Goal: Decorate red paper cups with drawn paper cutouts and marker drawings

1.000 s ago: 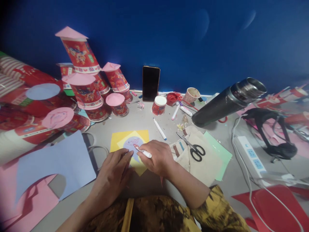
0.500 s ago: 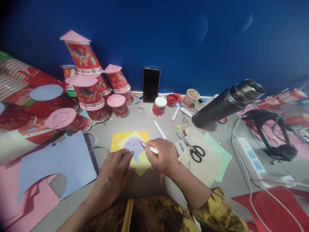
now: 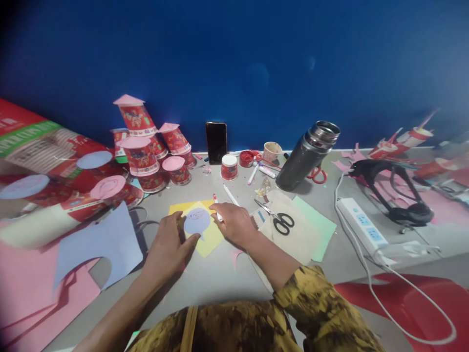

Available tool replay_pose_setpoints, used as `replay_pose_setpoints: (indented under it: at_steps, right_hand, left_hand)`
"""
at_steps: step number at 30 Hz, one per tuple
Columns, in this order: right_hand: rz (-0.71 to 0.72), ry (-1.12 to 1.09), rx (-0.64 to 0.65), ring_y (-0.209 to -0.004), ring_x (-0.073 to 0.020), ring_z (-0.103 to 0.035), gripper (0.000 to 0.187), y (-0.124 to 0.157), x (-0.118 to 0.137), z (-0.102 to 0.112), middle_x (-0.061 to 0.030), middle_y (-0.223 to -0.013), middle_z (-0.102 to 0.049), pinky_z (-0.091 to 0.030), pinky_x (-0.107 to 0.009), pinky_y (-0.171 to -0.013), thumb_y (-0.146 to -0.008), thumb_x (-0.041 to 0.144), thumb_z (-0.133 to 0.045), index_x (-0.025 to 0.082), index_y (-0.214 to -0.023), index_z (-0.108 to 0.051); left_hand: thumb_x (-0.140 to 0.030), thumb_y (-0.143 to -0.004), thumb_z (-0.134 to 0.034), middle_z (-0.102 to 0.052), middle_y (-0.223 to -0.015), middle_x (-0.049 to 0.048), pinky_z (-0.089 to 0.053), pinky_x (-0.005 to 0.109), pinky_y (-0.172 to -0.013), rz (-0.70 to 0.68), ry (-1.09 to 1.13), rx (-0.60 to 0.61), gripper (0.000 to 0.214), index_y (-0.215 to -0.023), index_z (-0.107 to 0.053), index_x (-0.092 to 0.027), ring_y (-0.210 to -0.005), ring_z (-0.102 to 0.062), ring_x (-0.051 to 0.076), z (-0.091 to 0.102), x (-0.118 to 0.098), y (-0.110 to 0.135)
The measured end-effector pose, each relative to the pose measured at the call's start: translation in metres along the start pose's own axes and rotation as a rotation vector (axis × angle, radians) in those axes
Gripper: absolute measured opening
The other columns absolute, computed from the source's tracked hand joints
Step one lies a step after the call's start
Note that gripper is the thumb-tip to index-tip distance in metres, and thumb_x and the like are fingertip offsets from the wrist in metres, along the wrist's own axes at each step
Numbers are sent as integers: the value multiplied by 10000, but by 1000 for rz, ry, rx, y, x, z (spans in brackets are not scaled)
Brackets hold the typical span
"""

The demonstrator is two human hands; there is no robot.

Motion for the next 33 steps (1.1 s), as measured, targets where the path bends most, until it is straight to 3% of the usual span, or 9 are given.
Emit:
replay_pose_setpoints:
  at_steps: [5, 8, 15, 23, 27, 30, 33]
  right_hand:
    - [-34, 37, 162, -1121, -245, -705, 298, -3, 5, 2, -78, -1215, -767, -528, -334, -888, -1001, 290, -671, 246, -1295, -664]
    - [-31, 41, 190, -1156, -258, -688, 335, -4, 7, 2, -79, -1259, -747, -520, -351, -912, -981, 313, -698, 253, -1308, -658]
    - [-31, 40, 166, -1140, -266, -694, 342, -6, 8, -1, -83, -1259, -743, -520, -355, -915, -972, 303, -691, 255, -1310, -665]
    - [-39, 32, 132, -1191, -263, -687, 410, -10, 10, -10, -75, -1317, -736, -529, -376, -992, -930, 298, -738, 256, -1331, -658]
    - [-65, 28, 120, -1148, -275, -705, 448, -10, 10, -10, -77, -1297, -745, -545, -390, -954, -907, 306, -755, 242, -1339, -653]
    - [-69, 15, 113, -1167, -263, -698, 467, -9, 10, -10, -60, -1310, -743, -536, -372, -962, -885, 297, -773, 256, -1334, -653]
    - [-67, -2, 112, -1180, -249, -689, 470, -8, 8, -10, -48, -1323, -737, -524, -352, -970, -883, 287, -772, 269, -1336, -649]
  left_hand:
    - [-356, -845, -699, -586, -1327, 182, -506, 544, -1043, 162, -7, 55, 673, -1431, -432, -160, -1279, -604, 386, 0, -3, -10]
    - [-336, -807, -742, -590, -1348, 179, -513, 505, -1005, 225, 13, 70, 746, -1455, -409, -176, -1245, -633, 364, 0, -5, -14]
    - [-307, -777, -766, -638, -1277, 157, -520, 451, -948, 222, 20, 66, 774, -1459, -424, -175, -1181, -668, 332, 0, -7, -18]
    - [-311, -834, -716, -689, -1204, 113, -533, 403, -858, 219, 28, 73, 705, -1462, -418, -196, -1080, -712, 290, -4, -7, -13]
    - [-320, -848, -688, -589, -1399, 184, -521, 431, -909, 195, -13, 79, 745, -1507, -366, -188, -1207, -668, 324, -1, -12, -12]
    - [-314, -814, -699, -535, -1465, 209, -515, 420, -885, 173, -67, 155, 735, -1477, -409, -183, -1213, -661, 344, 5, -16, -22]
    - [-343, -733, -760, -614, -1320, 199, -504, 376, -799, 164, -123, 279, 579, -1246, -565, -159, -1066, -705, 334, 9, -16, -39]
Point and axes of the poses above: each hand's wrist, its own y-axis away from the middle knuckle, its own z-axis out of the back of the hand, x = y × z, the point moved 3 cm from there along -y, towards the middle knuckle
